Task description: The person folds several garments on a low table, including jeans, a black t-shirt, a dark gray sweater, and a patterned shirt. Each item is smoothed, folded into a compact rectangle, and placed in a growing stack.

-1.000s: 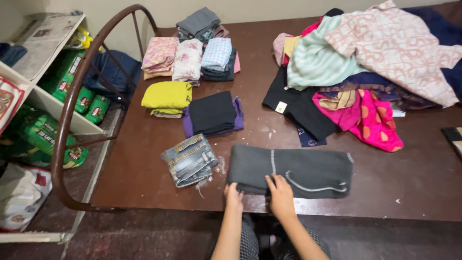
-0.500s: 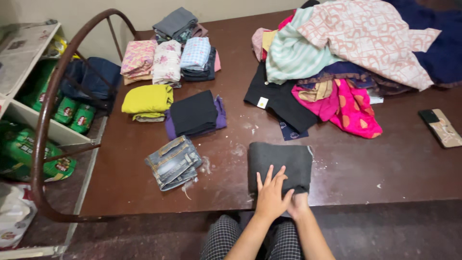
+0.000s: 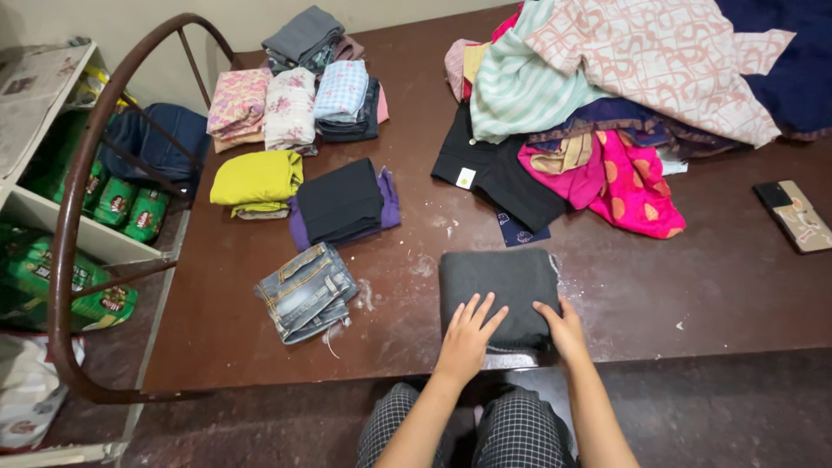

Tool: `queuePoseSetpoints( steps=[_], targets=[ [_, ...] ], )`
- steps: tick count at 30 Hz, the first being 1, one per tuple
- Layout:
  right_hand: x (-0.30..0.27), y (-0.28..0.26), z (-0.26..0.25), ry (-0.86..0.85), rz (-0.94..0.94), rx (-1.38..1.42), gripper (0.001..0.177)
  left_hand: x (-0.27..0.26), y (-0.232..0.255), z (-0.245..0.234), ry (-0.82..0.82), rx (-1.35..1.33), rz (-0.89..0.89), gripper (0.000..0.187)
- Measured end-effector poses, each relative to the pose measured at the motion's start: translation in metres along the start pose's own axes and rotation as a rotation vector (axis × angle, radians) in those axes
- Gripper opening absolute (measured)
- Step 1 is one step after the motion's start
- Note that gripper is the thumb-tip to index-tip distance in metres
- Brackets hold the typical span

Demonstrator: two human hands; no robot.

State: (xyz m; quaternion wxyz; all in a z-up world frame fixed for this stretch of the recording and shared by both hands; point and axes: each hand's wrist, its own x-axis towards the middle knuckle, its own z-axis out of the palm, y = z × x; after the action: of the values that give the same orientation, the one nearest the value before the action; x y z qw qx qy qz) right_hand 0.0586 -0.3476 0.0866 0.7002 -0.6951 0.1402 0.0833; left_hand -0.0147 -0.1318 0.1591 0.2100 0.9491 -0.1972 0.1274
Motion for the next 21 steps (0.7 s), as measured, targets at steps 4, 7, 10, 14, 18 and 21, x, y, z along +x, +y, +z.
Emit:
queuePoseSetpoints(
  steps=[4,7,10,14,18,21],
  targets=[
    [0.004,0.021,-0.019,-0.068,0.164,0.289,0.058,0.017,0.006,0.007,-0.070,-0.023,-0.090,0.084],
    [-0.019,0.038,-0.036,-0.180,-0.024,0.402,0.063,0.023,0.008,0.014,-0.012,-0.029,-0.140,0.076],
    [-0.035,0.037,-0.037,-0.147,-0.356,-0.204,0.055,0.030,-0.001,0.018,0.107,-0.164,-0.212,0.068],
    [-0.050,0.018,-0.032,-0.060,-0.773,-0.840,0.026,0.024,-0.013,0.017,0.187,-0.398,-0.301,0.063],
    [-0.023,0.008,-0.023,-0.135,-0.803,-0.760,0.016,0.017,-0.021,0.008,0.116,-0.412,-0.223,0.062],
    [0.008,0.025,-0.018,-0.231,-0.330,-0.784,0.032,0.015,-0.021,0.008,0.087,-0.386,-0.155,0.064]
  ],
)
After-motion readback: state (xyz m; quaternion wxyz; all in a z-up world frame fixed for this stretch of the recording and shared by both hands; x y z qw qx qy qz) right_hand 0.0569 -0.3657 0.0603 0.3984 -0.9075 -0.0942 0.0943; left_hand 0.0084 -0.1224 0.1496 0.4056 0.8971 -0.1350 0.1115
